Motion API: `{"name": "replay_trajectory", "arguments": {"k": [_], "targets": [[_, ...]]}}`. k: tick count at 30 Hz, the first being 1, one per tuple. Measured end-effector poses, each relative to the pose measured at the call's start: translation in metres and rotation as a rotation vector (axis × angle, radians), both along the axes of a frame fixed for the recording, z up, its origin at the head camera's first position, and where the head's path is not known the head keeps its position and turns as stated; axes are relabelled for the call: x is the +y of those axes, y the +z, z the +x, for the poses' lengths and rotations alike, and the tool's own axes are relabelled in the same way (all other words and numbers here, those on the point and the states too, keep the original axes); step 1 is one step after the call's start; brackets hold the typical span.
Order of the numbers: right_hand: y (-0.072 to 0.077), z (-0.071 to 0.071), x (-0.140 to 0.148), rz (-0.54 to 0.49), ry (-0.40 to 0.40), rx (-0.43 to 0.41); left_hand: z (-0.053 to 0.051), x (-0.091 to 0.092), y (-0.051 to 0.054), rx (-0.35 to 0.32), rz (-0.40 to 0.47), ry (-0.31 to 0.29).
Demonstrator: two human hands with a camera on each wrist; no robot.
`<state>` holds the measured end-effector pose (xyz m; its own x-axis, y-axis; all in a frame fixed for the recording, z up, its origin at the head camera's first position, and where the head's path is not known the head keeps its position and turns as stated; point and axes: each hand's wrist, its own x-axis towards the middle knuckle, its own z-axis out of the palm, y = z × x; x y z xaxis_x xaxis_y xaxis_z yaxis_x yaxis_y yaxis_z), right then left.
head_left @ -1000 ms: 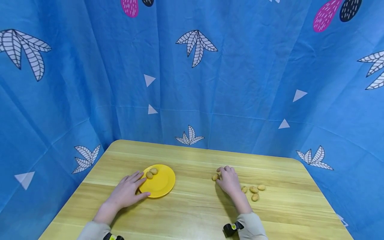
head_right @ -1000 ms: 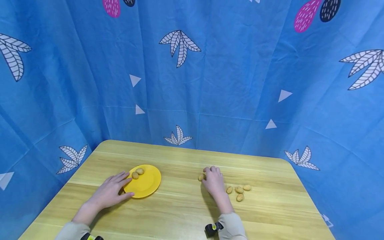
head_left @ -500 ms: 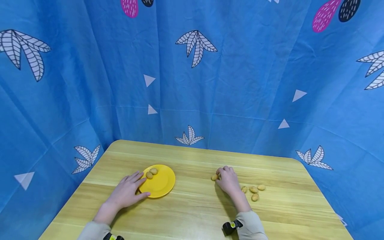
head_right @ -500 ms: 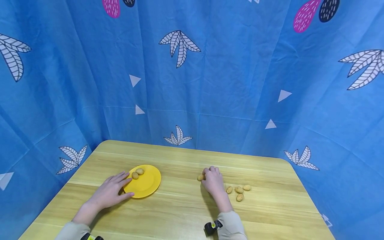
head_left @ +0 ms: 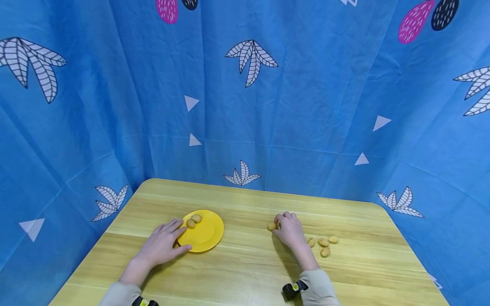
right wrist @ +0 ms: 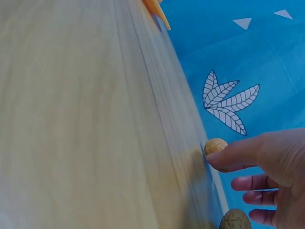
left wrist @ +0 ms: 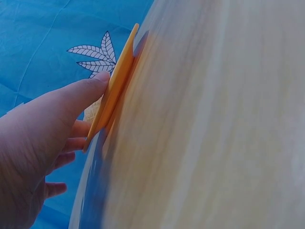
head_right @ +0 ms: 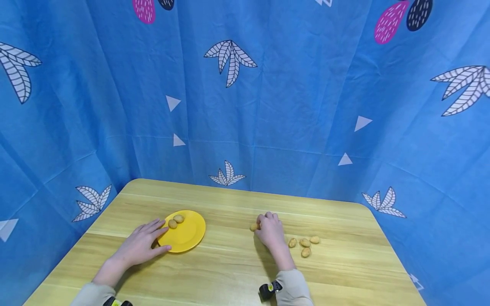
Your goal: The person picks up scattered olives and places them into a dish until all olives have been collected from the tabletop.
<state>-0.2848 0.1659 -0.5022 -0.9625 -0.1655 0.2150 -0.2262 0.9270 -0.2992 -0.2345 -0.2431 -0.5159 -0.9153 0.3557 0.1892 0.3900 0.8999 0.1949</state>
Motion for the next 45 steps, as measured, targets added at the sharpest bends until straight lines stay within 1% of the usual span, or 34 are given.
{"name": "replay_trajectory", "arguments": {"k": [6, 13, 19, 23, 30, 36, 41, 45], "targets": [[0.003, 0.002, -0.008, 0.002, 0.018, 0.031, 0.000, 0.001, 0.002, 0.001, 0.001, -0.001], [0.010, 0.003, -0.021, -0.026, 0.055, 0.075, 0.000, 0.002, 0.004, 0.003, 0.000, -0.001], [0.015, 0.007, -0.037, -0.026, 0.116, 0.126, 0.000, 0.001, 0.003, 0.006, -0.001, 0.001], [0.016, 0.008, -0.049, -0.042, 0.148, 0.128, 0.000, 0.001, 0.002, 0.010, -0.001, 0.000], [0.020, 0.009, -0.069, -0.061, 0.181, 0.140, -0.001, 0.001, -0.001, 0.011, -0.009, -0.001], [0.023, 0.008, -0.084, -0.073, 0.204, 0.151, -0.001, 0.001, 0.001, 0.010, -0.008, 0.000], [0.028, 0.007, -0.098, -0.055, 0.221, 0.143, 0.000, 0.002, 0.002, 0.007, -0.006, -0.002], [0.029, 0.005, -0.110, -0.036, 0.226, 0.130, 0.000, 0.002, 0.003, 0.005, -0.001, -0.001]]}}
